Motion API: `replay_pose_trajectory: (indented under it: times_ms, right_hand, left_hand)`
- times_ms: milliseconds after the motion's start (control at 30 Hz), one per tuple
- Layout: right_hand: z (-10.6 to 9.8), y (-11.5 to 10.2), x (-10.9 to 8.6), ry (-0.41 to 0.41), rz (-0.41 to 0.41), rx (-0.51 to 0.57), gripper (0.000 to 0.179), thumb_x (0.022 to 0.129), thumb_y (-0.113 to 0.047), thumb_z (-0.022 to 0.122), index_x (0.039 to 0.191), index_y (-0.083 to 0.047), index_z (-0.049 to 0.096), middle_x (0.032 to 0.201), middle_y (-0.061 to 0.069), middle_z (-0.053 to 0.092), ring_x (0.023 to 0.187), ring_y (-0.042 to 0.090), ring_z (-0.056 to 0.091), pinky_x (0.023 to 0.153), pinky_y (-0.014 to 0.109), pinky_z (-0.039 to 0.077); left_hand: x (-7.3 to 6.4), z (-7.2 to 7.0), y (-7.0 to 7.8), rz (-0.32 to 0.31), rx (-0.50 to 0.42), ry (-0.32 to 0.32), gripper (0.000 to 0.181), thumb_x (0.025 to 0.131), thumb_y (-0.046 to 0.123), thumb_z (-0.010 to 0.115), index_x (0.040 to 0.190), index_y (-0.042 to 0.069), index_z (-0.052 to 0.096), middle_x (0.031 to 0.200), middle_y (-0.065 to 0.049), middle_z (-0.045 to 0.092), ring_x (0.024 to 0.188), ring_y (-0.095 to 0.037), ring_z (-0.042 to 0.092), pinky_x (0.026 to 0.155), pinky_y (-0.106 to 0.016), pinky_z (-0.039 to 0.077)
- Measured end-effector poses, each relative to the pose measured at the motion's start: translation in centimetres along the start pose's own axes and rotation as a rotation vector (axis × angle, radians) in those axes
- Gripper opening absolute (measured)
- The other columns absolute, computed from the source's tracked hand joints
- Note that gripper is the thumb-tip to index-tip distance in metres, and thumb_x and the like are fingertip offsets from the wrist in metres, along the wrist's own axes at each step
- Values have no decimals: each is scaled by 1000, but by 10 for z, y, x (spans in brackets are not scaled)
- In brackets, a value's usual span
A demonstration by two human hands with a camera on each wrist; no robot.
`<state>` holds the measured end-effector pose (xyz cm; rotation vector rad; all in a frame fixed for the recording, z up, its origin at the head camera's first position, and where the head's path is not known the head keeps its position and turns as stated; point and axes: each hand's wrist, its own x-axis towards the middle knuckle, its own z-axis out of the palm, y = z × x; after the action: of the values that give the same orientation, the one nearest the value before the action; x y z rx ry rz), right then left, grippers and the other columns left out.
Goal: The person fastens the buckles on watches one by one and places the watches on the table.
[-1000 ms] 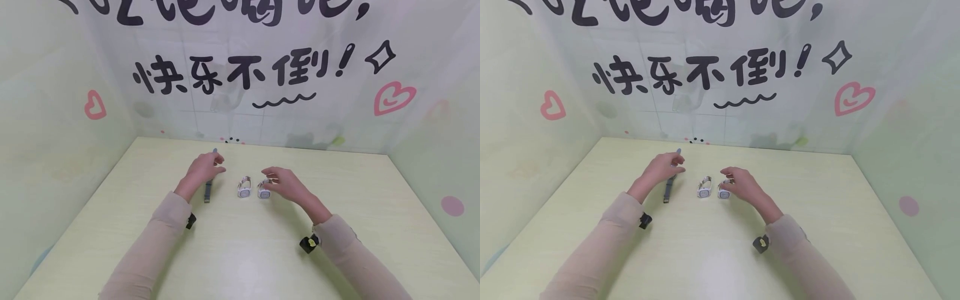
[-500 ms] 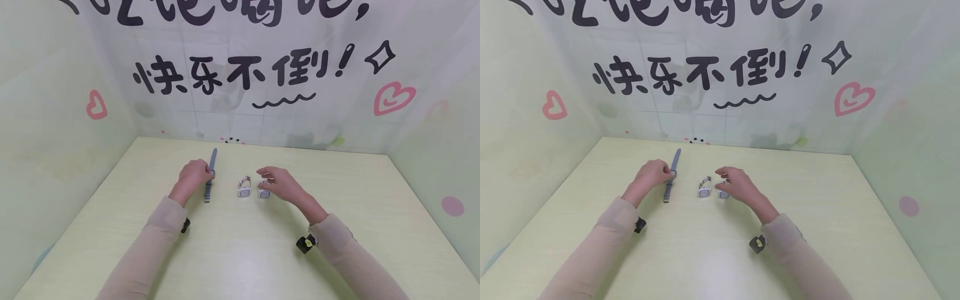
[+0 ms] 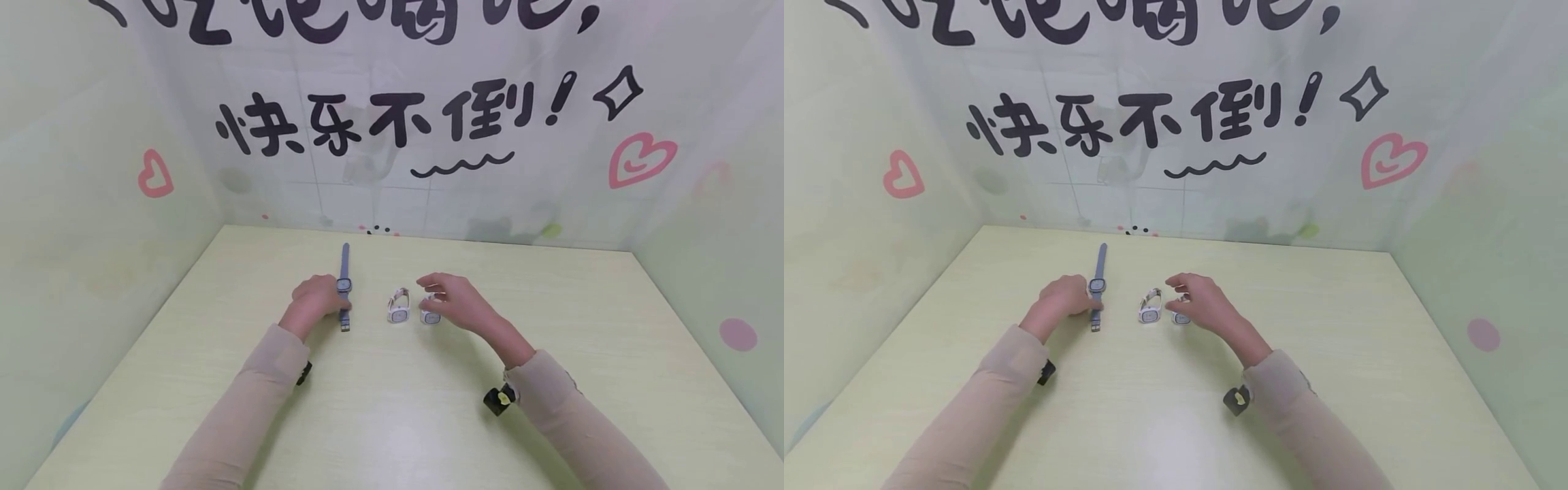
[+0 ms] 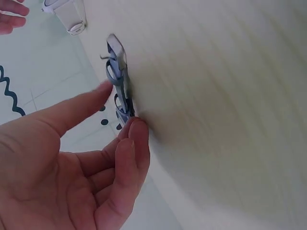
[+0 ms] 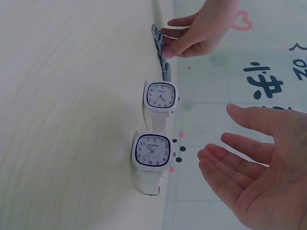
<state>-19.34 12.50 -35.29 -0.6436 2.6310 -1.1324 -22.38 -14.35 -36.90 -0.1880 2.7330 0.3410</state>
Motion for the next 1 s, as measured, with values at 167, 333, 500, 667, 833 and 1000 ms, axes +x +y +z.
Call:
replay_pose_trajectory:
  times_ms: [167,333,500,667,833,1000]
  right_hand:
    - [1,0,0,4,-5,-1,44,95,-10,65,135,6,55,139,23,58,128,37,58,108,48,48]
    - [1,2,-1,5,-20,5,44,95,-10,65,134,7,55,138,24,58,127,38,58,107,49,48]
    - [0,3,-3,10,-26,7,43,95,-10,65,133,7,56,136,25,59,127,38,59,107,48,49]
    - [-1,3,-4,13,-21,1,43,94,-11,65,133,7,56,136,25,60,126,38,60,107,48,49]
    - [0,3,-5,19,-11,8,43,95,-12,65,133,6,56,136,24,60,126,37,60,107,47,49]
    - [0,3,-5,27,-16,23,41,95,-11,65,132,5,57,135,24,61,126,36,60,107,46,49]
  left_hand:
    - [3,1,1,-5,4,-16,28,90,26,69,99,0,63,79,-7,60,64,-16,50,55,-25,37]
    - [8,3,-3,8,-43,-19,19,90,22,65,85,4,60,70,-5,55,58,-14,49,52,-25,38]
    - [11,4,-11,74,-148,-1,18,91,18,65,77,8,59,66,0,51,58,-13,47,52,-24,39]
    - [9,0,-13,185,-275,69,10,90,10,66,98,4,67,88,-7,66,75,-18,57,63,-24,46]
    - [3,-8,-9,262,-335,154,24,91,6,63,114,3,70,103,-12,71,83,-20,60,68,-24,47]
    - [-4,-16,-5,318,-353,226,25,93,7,64,117,4,71,106,-13,73,86,-23,63,67,-24,45]
